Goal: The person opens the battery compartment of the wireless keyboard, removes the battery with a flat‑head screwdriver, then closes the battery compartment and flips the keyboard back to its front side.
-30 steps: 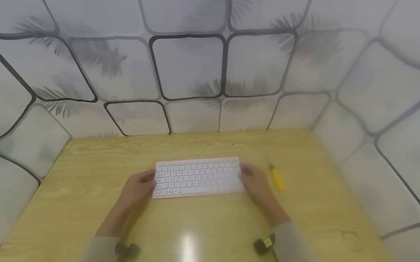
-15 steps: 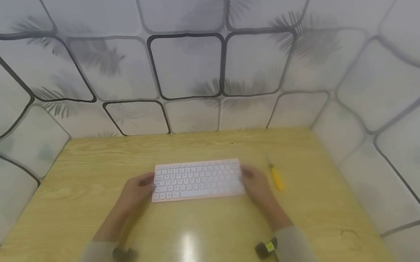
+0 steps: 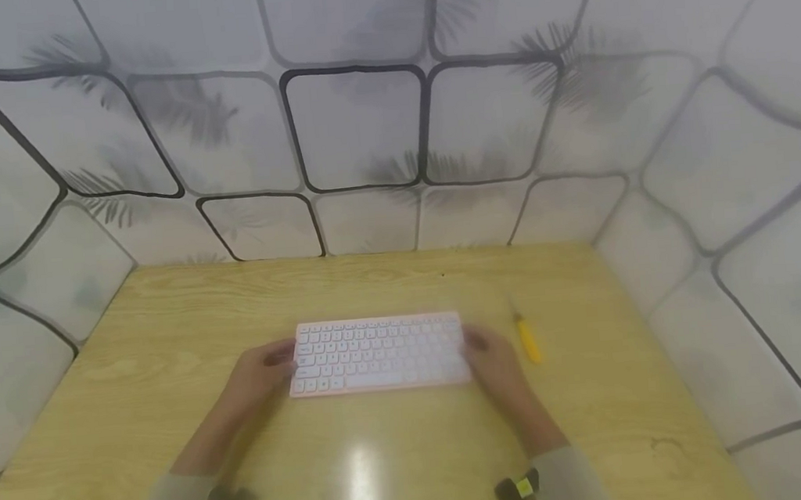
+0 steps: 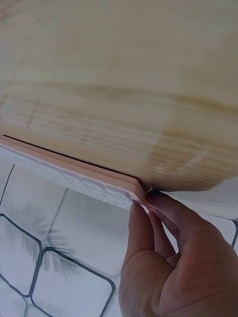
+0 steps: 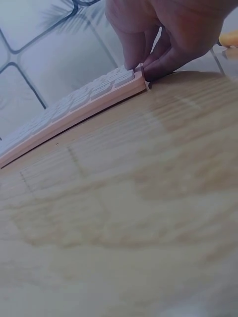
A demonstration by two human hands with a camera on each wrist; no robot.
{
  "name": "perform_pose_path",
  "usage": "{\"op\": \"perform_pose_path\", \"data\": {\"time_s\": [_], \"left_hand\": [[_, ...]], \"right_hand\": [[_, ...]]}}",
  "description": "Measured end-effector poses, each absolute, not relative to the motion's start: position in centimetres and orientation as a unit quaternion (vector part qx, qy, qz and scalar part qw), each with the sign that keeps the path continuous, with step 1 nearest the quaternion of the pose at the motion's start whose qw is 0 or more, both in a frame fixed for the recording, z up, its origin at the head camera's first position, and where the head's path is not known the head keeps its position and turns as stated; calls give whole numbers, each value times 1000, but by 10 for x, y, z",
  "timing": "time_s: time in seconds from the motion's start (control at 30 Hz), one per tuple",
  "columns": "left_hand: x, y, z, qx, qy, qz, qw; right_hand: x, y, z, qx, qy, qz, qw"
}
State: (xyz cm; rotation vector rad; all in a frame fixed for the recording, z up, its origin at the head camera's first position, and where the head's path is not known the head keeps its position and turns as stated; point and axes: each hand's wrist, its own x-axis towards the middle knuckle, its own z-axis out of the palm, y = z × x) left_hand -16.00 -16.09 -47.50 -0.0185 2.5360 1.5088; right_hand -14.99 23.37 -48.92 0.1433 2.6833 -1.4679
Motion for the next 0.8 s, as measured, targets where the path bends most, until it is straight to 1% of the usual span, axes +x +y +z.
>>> {"op": "perform_pose_path", "data": {"time_s": [0.27,0.57,0.7,0.8], "left_hand": [[-160,-160,-475,-11,847,522,96],[-162,-163,-475,-15,848,520,100],[-161,-162,-474,-20,847,520,104],[-160,-161,-474,-18,850,517,104]], "right_hand": [[-145,234,-483,41,859,-510,35],[-140,238,-484,100,740,-659,87],[-141,237,-479,115,675,-724,86],[-140,236,-472,107,659,-740,78]]}}
